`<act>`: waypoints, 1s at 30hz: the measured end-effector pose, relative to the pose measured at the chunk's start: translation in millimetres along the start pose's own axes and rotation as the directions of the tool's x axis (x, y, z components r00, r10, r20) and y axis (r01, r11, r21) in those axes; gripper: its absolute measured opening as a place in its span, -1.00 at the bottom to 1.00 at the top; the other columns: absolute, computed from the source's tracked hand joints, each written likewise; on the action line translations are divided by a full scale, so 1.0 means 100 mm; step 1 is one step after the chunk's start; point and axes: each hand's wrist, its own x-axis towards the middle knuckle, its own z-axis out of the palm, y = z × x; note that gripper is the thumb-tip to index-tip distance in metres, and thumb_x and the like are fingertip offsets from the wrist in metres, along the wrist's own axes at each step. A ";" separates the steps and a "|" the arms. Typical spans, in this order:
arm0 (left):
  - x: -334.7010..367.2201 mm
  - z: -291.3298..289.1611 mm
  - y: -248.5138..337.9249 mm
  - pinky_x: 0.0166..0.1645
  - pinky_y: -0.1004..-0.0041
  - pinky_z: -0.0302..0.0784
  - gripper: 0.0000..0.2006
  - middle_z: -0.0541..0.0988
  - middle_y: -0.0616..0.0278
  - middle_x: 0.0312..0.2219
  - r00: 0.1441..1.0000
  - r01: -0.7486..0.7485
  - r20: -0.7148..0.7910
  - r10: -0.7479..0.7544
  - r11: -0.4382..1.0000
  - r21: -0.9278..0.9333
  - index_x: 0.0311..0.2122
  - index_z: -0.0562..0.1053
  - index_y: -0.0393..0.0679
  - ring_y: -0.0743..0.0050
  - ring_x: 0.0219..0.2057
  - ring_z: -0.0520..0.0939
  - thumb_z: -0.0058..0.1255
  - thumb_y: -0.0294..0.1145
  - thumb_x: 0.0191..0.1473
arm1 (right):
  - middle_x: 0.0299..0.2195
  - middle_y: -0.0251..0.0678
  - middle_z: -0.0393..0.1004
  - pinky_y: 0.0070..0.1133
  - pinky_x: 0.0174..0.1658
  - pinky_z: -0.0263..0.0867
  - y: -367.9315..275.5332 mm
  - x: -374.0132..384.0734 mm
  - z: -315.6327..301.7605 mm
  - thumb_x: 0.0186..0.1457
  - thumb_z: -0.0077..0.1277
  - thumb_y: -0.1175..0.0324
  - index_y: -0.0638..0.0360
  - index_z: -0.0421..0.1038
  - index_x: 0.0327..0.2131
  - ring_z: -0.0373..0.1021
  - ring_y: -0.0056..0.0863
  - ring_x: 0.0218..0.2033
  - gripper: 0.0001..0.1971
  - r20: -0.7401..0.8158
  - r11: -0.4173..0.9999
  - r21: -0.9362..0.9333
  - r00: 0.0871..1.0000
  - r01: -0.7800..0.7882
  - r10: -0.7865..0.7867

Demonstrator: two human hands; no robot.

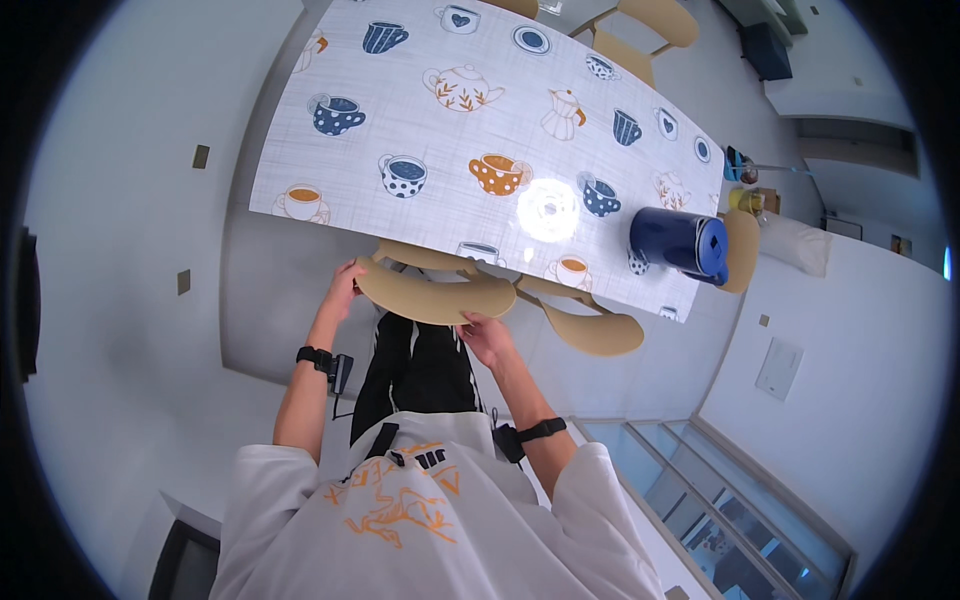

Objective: Cleaning windows and walls using a purple cloth and then rinsing the cloth in a sink.

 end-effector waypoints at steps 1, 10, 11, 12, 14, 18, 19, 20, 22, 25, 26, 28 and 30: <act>0.06 -0.01 -0.02 -0.32 0.52 0.44 -0.72 0.52 0.33 -0.36 1.000 0.005 -0.004 -0.005 1.000 0.009 -0.18 0.46 -0.11 0.56 -0.35 0.54 -0.07 -0.28 -0.01 | -0.23 -0.23 0.40 -0.51 -0.19 0.36 -0.01 0.02 0.01 0.12 -0.10 0.56 0.26 0.30 -0.14 0.35 -0.39 -0.24 -0.80 -0.008 1.000 0.017 1.000 -0.008 0.008; 0.25 0.01 -0.02 -0.23 0.49 0.43 -0.63 0.53 0.36 -0.33 0.994 0.044 -0.096 -0.043 0.999 0.001 -0.07 0.44 -0.10 0.58 -0.31 0.53 -0.05 -0.26 -0.02 | -0.21 -0.31 0.43 -0.55 -0.14 0.35 0.01 0.19 0.03 0.13 -0.04 0.51 0.19 0.35 -0.18 0.36 -0.47 -0.18 -0.84 0.003 0.998 0.010 0.998 -0.056 0.056; 0.24 0.01 -0.01 -0.22 0.47 0.44 -0.62 0.54 0.33 -0.31 0.989 0.064 -0.133 -0.063 0.998 -0.001 -0.05 0.44 -0.10 0.57 -0.29 0.53 -0.05 -0.26 -0.01 | -0.19 -0.34 0.43 -0.55 -0.11 0.35 0.01 0.21 0.03 0.14 -0.04 0.51 0.16 0.36 -0.17 0.36 -0.49 -0.15 -0.83 -0.017 0.995 -0.018 0.996 -0.093 0.093; 0.22 0.02 0.00 -0.22 0.47 0.44 -0.62 0.54 0.33 -0.31 0.989 0.052 -0.141 -0.052 0.999 -0.004 -0.05 0.44 -0.10 0.57 -0.29 0.53 -0.05 -0.26 -0.01 | -0.19 -0.34 0.43 -0.55 -0.11 0.35 0.00 0.22 0.03 0.14 -0.04 0.51 0.16 0.36 -0.17 0.36 -0.49 -0.15 -0.83 -0.004 0.995 -0.026 0.996 -0.094 0.094; 0.15 0.06 0.00 -0.17 0.44 0.45 -0.63 0.54 0.26 -0.26 0.986 0.070 -0.147 -0.074 0.997 -0.029 -0.04 0.43 -0.14 0.52 -0.25 0.53 -0.07 -0.30 0.02 | -0.16 -0.34 0.42 -0.58 -0.09 0.34 0.01 0.22 0.02 0.15 -0.04 0.50 0.15 0.35 -0.16 0.36 -0.49 -0.14 -0.83 -0.059 0.984 -0.070 0.985 -0.163 0.159; 0.17 0.05 -0.28 -0.13 0.42 0.43 -0.64 0.55 0.19 -0.24 0.977 -0.081 -0.194 0.090 0.995 0.055 -0.04 0.41 -0.22 0.44 -0.22 0.53 -0.08 -0.37 0.03 | -0.12 -0.28 0.41 -0.56 -0.04 0.35 -0.05 0.22 -0.11 0.15 -0.06 0.50 0.20 0.33 -0.11 0.35 -0.42 -0.08 -0.79 -0.082 0.945 -0.162 0.958 -0.283 0.273; 0.10 0.12 -0.25 -0.11 0.41 0.42 -0.64 0.54 0.18 -0.24 0.976 -0.082 -0.193 0.103 0.990 0.113 -0.04 0.40 -0.25 0.41 -0.22 0.53 -0.08 -0.40 0.02 | -0.10 -0.22 0.40 -0.55 -0.03 0.36 -0.10 0.22 -0.23 0.15 -0.07 0.51 0.24 0.31 -0.08 0.35 -0.37 -0.06 -0.76 -0.064 0.931 -0.129 0.940 -0.341 0.335; 0.02 0.13 -0.24 -0.10 0.41 0.41 -0.64 0.54 0.17 -0.25 0.974 -0.077 -0.197 0.109 0.983 0.166 -0.04 0.39 -0.29 0.38 -0.22 0.52 -0.07 -0.42 0.01 | -0.07 -0.17 0.39 -0.53 -0.02 0.38 -0.16 0.24 -0.28 0.15 -0.08 0.51 0.28 0.29 -0.05 0.35 -0.33 -0.03 -0.73 -0.050 0.909 -0.100 0.915 -0.405 0.402; -0.04 -0.01 -0.36 -0.10 0.40 0.41 -0.63 0.54 0.16 -0.24 0.969 -0.096 -0.212 0.128 0.983 0.154 -0.04 0.39 -0.30 0.37 -0.22 0.52 -0.06 -0.43 0.00 | -0.06 -0.12 0.38 -0.53 -0.03 0.39 -0.32 0.26 -0.30 0.14 -0.08 0.52 0.31 0.27 -0.04 0.35 -0.28 -0.02 -0.71 -0.020 0.865 -0.195 0.884 -0.461 0.467; -0.19 0.06 -0.48 -0.08 0.44 0.39 -0.63 0.52 0.17 -0.23 0.978 -0.107 -0.168 0.126 0.987 0.122 -0.04 0.39 -0.30 0.40 -0.19 0.50 -0.06 -0.44 0.00 | -0.05 -0.05 0.38 -0.53 -0.05 0.42 -0.32 0.26 -0.49 0.13 -0.10 0.54 0.35 0.26 -0.03 0.36 -0.23 -0.01 -0.69 -0.023 0.839 -0.287 0.879 -0.463 0.477; -0.22 0.02 -0.49 -0.07 0.49 0.37 -0.63 0.51 0.18 -0.23 0.978 -0.118 -0.157 0.134 0.987 0.106 -0.04 0.39 -0.28 0.44 -0.17 0.49 -0.06 -0.43 0.00 | -0.05 -0.03 0.38 -0.55 -0.07 0.44 -0.29 0.29 -0.48 0.13 -0.10 0.54 0.35 0.26 -0.04 0.36 -0.22 -0.02 -0.70 -0.012 0.847 -0.323 0.897 -0.422 0.443; -0.28 0.01 -0.56 -0.07 0.45 0.40 -0.62 0.51 0.17 -0.25 0.980 -0.125 -0.145 0.137 0.988 0.088 -0.02 0.37 -0.26 0.43 -0.18 0.50 -0.03 -0.42 0.01 | -0.08 -0.07 0.41 -0.51 -0.03 0.41 -0.28 0.33 -0.50 0.12 -0.09 0.53 0.31 0.27 -0.04 0.36 -0.23 -0.02 -0.70 -0.062 0.843 -0.342 0.905 -0.416 0.421; -0.47 0.07 -0.48 -0.09 0.38 0.46 -0.58 0.52 0.18 -0.25 0.993 0.013 -0.107 -0.043 0.964 -0.265 0.02 0.33 -0.22 0.40 -0.16 0.52 0.02 -0.45 0.00 | -0.12 -0.16 0.43 -0.49 0.04 0.36 -0.25 0.36 -0.48 0.11 -0.07 0.51 0.26 0.30 -0.07 0.38 -0.27 -0.08 -0.72 0.006 0.914 -0.234 0.939 -0.333 0.344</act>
